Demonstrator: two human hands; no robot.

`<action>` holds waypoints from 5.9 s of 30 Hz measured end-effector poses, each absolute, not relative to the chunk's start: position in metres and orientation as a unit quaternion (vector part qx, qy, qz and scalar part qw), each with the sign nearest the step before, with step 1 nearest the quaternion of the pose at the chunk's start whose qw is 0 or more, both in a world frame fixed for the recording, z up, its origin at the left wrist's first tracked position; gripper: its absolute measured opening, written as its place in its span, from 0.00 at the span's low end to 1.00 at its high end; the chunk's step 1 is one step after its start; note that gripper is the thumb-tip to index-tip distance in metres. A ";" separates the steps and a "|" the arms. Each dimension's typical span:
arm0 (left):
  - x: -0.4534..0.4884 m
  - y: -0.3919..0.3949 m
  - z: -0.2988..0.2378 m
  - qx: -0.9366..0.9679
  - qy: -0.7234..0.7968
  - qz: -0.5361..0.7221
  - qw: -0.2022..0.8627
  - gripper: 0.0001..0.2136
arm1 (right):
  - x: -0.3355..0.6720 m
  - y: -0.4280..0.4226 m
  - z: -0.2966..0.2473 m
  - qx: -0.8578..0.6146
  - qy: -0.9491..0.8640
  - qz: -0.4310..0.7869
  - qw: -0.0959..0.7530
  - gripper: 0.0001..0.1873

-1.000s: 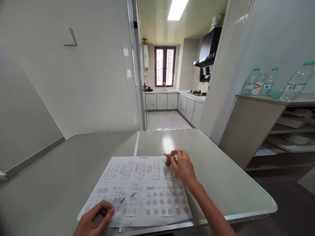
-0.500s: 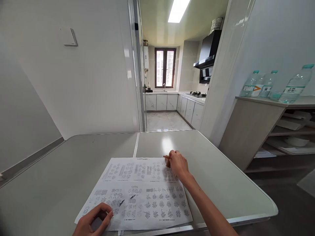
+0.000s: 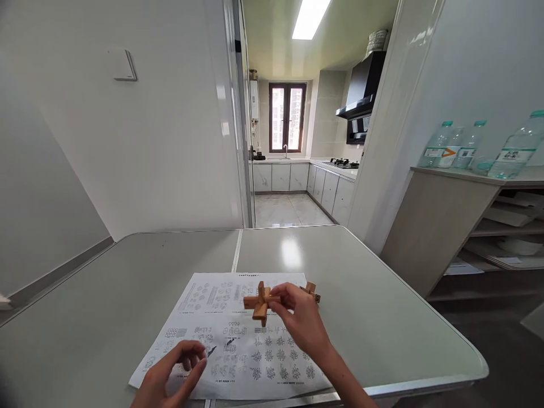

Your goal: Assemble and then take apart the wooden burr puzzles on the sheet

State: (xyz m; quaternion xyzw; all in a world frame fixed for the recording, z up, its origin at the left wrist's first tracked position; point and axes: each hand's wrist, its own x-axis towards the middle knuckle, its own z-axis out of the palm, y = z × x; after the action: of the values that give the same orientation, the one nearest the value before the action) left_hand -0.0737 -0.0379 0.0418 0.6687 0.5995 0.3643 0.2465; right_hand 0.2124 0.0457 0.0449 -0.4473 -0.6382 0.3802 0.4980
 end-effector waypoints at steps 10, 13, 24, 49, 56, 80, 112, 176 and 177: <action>-0.040 0.008 0.046 0.721 0.466 0.340 0.385 0.37 | 0.183 0.002 0.043 -0.392 -0.624 0.453 0.502 0.11; -0.034 0.010 0.047 0.740 0.438 0.327 0.392 0.27 | 0.179 -0.003 0.037 -0.387 -0.610 0.475 0.503 0.12; -0.039 0.001 0.037 0.724 0.440 0.332 0.416 0.39 | 0.180 -0.005 0.018 -0.372 -0.599 0.510 0.492 0.14; -0.047 -0.009 0.045 0.744 0.452 0.300 0.389 0.38 | 0.185 -0.015 0.011 -0.404 -0.745 0.346 0.402 0.10; -0.047 -0.009 0.035 0.744 0.448 0.297 0.397 0.40 | 0.187 -0.017 -0.003 -0.413 -0.758 0.324 0.387 0.10; -0.042 -0.007 0.040 0.750 0.439 0.273 0.412 0.37 | 0.188 -0.022 -0.002 -0.449 -0.718 0.369 0.383 0.13; -0.029 -0.017 0.046 0.795 0.421 0.300 0.318 0.35 | 0.190 -0.023 0.009 -0.409 -0.705 0.338 0.470 0.08; -0.026 -0.016 0.061 0.726 0.343 0.383 0.456 0.06 | 0.150 -0.012 0.020 -0.392 -0.435 0.674 0.451 0.28; -0.027 -0.016 0.062 0.726 0.344 0.391 0.449 0.05 | 0.151 -0.010 0.019 -0.393 -0.422 0.675 0.460 0.27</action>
State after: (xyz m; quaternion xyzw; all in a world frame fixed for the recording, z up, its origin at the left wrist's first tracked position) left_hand -0.0265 -0.0163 0.0615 0.7258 0.3439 0.3914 0.4492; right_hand 0.1507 -0.0105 0.0194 -0.3926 -0.4220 0.6753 0.4601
